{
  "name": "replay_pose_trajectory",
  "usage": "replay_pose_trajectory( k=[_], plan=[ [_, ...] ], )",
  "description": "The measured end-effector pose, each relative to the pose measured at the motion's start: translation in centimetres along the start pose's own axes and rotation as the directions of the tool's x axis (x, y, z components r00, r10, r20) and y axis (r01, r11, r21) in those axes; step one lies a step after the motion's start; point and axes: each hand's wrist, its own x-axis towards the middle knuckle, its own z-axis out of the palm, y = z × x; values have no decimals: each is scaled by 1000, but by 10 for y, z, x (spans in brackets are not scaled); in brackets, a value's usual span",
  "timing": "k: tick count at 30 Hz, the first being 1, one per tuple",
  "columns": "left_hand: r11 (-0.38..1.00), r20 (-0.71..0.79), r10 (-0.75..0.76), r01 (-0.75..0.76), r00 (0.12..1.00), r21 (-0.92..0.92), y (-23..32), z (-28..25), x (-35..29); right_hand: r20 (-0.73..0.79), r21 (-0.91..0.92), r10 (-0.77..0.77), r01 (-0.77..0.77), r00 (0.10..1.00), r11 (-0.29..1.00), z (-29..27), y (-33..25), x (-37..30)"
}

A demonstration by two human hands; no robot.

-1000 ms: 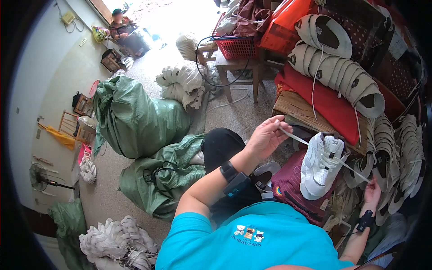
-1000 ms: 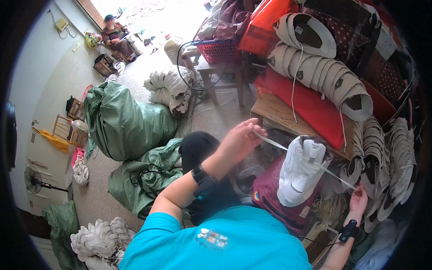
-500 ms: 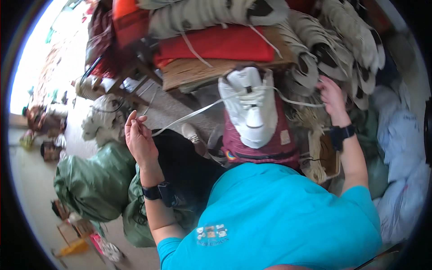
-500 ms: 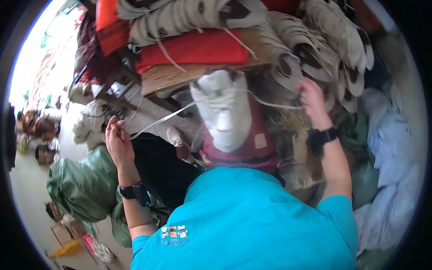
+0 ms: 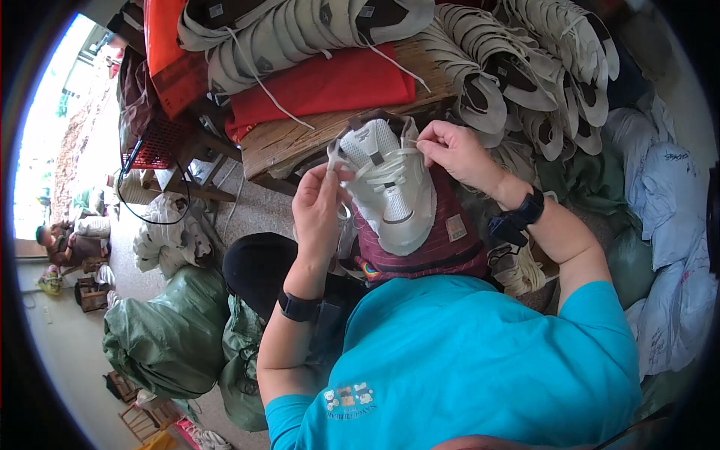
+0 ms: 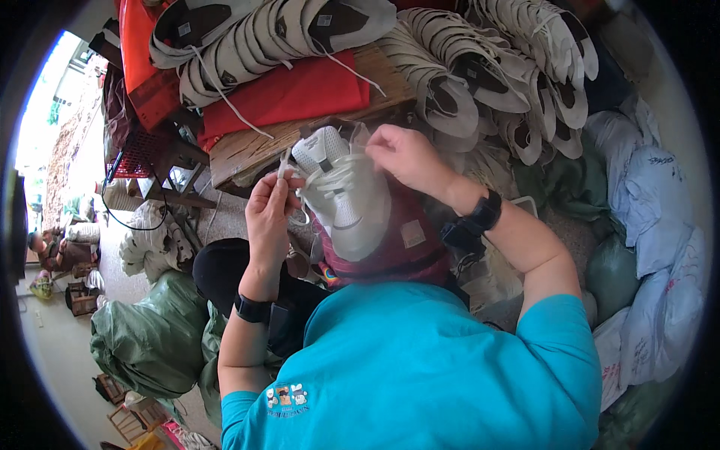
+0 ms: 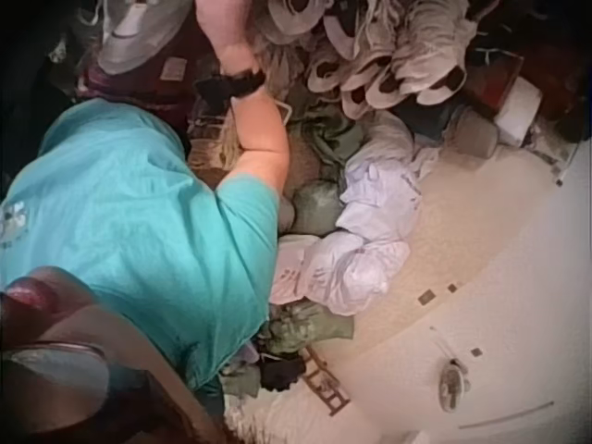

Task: The person sits on the floor and laces a white shoe by hand, threading the laces through the eyelets and tying them. They then pick up a second white shoe and begin the same lacing process.

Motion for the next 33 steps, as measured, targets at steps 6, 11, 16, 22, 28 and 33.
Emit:
replay_pose_trajectory(
  k=[6,11,16,22,28,33],
  plan=[
    [981,-1,-50,49,999,189,8,3,-2,47,-296,-79,89,996,951,-1,-7,8],
    [974,-46,-90,98,995,206,7,2,-6,94,-651,-229,234,969,722,3,-44,19],
    [959,-30,-54,60,998,275,8,-1,-7,386,-856,-440,492,811,157,14,-52,15],
    [956,-50,0,15,999,293,-3,-8,2,546,-814,-448,575,708,-83,18,-54,19],
    [297,237,579,-473,780,829,11,3,11,609,-762,-407,645,681,-61,9,-55,25],
    [57,400,598,-534,695,844,7,3,12,692,-708,-340,691,637,-146,3,-74,32]
  ],
)
